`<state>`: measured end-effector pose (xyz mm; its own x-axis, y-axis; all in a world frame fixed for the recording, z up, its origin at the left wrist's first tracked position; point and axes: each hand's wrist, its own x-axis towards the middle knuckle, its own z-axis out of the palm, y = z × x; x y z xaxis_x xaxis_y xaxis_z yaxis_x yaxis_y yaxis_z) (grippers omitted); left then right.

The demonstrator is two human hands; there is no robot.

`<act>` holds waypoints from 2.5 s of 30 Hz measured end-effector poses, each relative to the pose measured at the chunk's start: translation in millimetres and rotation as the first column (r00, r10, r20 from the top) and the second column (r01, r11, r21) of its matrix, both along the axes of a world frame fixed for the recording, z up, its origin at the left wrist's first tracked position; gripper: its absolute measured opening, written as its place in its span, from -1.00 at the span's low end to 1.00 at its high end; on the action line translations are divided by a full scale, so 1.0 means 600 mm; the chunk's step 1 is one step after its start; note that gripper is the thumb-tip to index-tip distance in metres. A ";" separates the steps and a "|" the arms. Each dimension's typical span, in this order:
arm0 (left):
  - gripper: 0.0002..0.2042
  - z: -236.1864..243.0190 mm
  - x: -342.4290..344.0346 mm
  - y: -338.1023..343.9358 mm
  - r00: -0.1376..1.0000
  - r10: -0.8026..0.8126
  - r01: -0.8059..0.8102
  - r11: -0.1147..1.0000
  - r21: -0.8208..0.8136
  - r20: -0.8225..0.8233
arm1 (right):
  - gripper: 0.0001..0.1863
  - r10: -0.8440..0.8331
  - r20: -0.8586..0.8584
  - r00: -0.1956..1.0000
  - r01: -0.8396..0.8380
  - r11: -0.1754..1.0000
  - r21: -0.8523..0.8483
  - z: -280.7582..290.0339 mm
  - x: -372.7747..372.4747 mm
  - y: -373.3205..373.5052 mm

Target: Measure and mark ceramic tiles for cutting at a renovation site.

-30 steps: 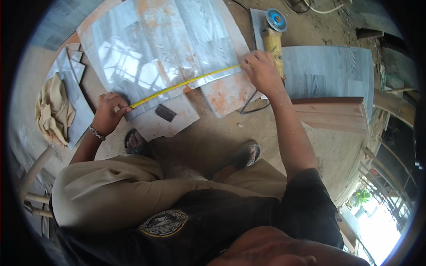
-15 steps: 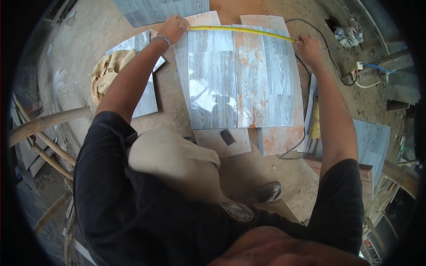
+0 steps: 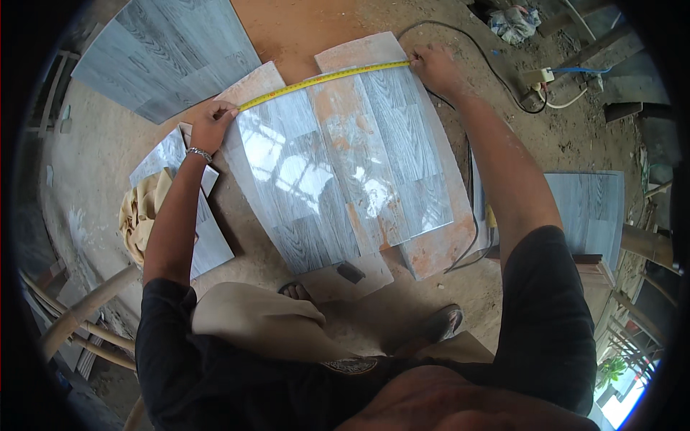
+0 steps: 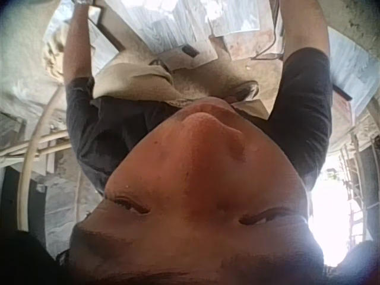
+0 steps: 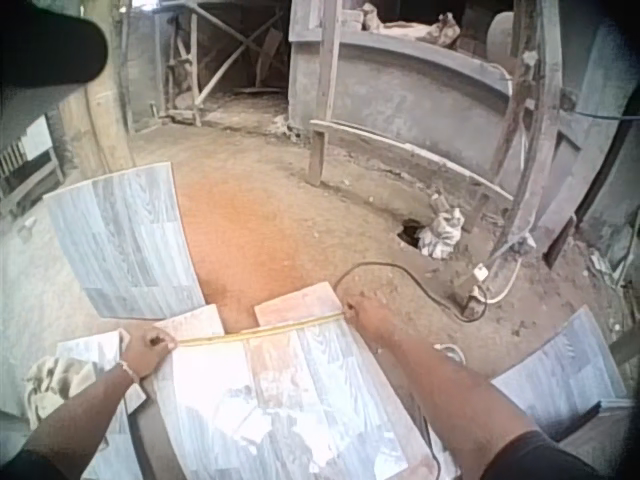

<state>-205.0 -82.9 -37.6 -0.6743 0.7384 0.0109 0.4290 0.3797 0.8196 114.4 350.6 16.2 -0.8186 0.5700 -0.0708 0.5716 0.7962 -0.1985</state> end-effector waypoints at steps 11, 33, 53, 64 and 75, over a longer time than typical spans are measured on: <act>-0.91 0.002 -0.001 0.004 0.997 -0.010 0.011 1.000 -0.014 0.072 | -0.80 -0.050 0.036 0.998 0.053 0.994 -0.097 0.007 -0.008 0.002; -0.95 -0.003 0.000 -0.005 0.987 -0.013 0.006 0.999 0.040 0.161 | -0.79 -0.086 -0.058 0.995 0.077 0.988 -0.134 -0.005 0.004 -0.019; -0.92 0.124 0.286 -0.161 0.596 -0.318 0.509 0.860 -0.040 0.737 | -0.45 -0.185 0.040 0.982 0.112 0.396 -0.912 0.135 0.301 -0.610; -0.90 0.158 0.379 -0.225 0.443 -0.299 0.396 0.911 0.115 0.845 | -0.63 0.019 0.076 0.997 0.060 0.437 -0.897 0.145 0.260 -0.682; -0.87 0.091 0.416 -0.290 0.889 -0.457 0.451 0.885 -0.117 -0.027 | -0.51 0.369 0.114 0.923 -0.327 0.904 -0.275 0.160 0.339 -0.466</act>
<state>44.7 -256.8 17.3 -0.2658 0.9623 -0.0572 0.6162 0.2153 0.7576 317.8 70.9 112.2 -0.9273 0.1984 -0.3174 0.3073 0.8877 -0.3430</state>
